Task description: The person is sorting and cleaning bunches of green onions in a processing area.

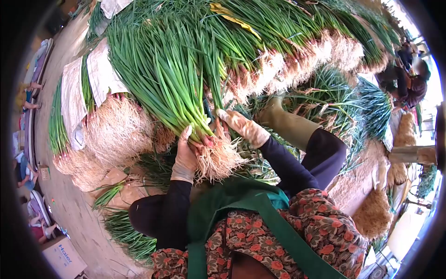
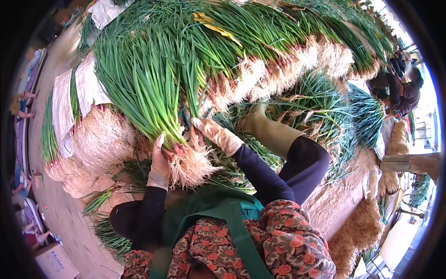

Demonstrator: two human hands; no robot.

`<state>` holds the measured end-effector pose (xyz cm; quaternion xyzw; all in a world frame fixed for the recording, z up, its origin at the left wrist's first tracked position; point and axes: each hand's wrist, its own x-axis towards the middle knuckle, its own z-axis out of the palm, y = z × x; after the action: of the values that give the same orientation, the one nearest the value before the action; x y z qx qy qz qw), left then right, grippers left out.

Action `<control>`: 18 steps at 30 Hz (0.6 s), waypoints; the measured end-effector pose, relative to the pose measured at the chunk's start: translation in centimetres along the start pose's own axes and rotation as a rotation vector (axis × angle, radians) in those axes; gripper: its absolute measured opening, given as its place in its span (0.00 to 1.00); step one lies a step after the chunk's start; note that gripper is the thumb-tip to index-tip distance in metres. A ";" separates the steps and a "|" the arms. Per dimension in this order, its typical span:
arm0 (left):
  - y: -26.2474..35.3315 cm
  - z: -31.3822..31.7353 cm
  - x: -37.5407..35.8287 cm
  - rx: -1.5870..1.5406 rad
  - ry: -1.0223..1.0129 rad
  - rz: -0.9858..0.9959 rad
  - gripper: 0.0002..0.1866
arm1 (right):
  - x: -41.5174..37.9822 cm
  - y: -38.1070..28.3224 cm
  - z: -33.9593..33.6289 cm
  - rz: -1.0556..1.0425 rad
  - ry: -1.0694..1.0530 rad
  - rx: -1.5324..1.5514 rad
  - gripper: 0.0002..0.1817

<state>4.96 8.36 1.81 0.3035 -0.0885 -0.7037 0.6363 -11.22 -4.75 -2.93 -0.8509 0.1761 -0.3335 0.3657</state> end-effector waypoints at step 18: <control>-1.4 0.8 -0.7 -0.016 0.078 -0.017 0.26 | 2.6 -1.3 1.3 0.692 0.089 0.138 0.17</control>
<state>3.33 9.05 1.98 0.3266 -0.0554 -0.6974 0.6355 -8.34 -4.60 -1.50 -0.6989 0.4466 -0.2376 0.5056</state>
